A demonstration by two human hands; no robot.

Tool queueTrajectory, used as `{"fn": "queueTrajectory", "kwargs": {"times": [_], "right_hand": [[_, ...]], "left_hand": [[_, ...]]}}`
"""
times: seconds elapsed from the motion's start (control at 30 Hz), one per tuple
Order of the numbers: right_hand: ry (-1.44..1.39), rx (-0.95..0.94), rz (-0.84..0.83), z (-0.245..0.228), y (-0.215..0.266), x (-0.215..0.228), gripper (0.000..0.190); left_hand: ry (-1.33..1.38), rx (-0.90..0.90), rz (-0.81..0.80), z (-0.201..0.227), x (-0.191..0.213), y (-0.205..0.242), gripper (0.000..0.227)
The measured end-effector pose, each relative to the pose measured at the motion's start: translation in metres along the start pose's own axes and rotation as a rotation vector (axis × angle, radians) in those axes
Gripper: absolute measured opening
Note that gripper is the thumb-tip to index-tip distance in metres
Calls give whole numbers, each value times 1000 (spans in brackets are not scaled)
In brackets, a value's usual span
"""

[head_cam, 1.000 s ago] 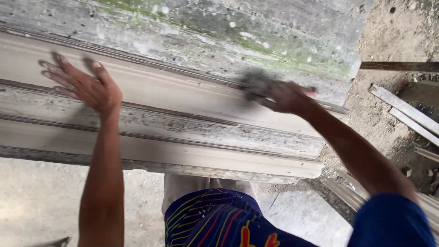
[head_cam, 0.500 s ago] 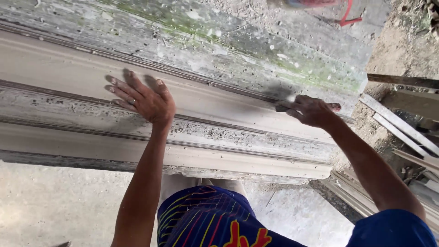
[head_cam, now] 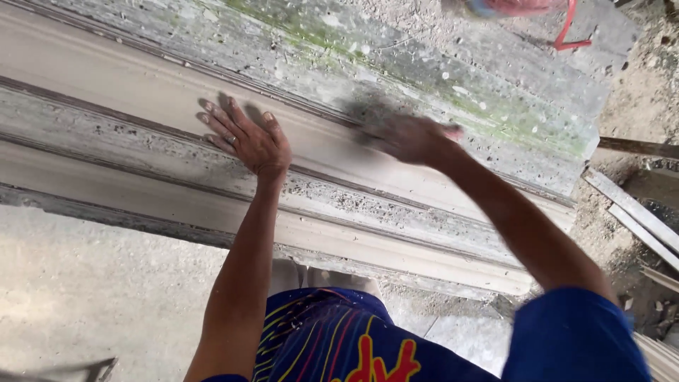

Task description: The person scrubs a long white molding piece with a small brush, then uses a red dustpan to wipe the surface. The person works along the length of the molding, repeatedly scrubbing and wiping different sections.

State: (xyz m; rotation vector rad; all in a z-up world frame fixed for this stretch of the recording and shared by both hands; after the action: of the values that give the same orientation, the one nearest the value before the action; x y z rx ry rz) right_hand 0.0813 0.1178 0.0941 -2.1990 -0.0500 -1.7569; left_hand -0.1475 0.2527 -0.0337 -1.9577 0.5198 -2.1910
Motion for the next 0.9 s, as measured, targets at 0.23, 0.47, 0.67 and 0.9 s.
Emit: {"fn": "queueTrajectory", "kwargs": {"times": [0.23,0.47,0.67,0.9], "right_hand": [[-53,-591,-701,64,138,-15,42],[62,-126,-46,-33,-150,-137,36],[-212,-337,-550,-79,-301,-132,44],[-190,-559,-760,-17,-59,-64,47]], "left_hand": [[78,5,-55,5,22,-10,71],[604,42,-220,-31,-2,10,74],[540,94,-116,-168,-58,-119,91],[3,312,-321,-318,-104,-266,98]]}}
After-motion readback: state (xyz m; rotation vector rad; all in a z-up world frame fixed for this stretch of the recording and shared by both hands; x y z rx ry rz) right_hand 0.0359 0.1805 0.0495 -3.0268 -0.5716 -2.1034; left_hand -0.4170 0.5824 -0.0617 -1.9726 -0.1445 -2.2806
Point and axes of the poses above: each hand's wrist, its own y-axis away from the middle knuckle, its own x-axis out of the back of the hand, z = x × y, the point moved 8 cm from there along -y, towards the middle knuckle, and after that the axes turned 12 degrees about -y, right-handed, at the moved point
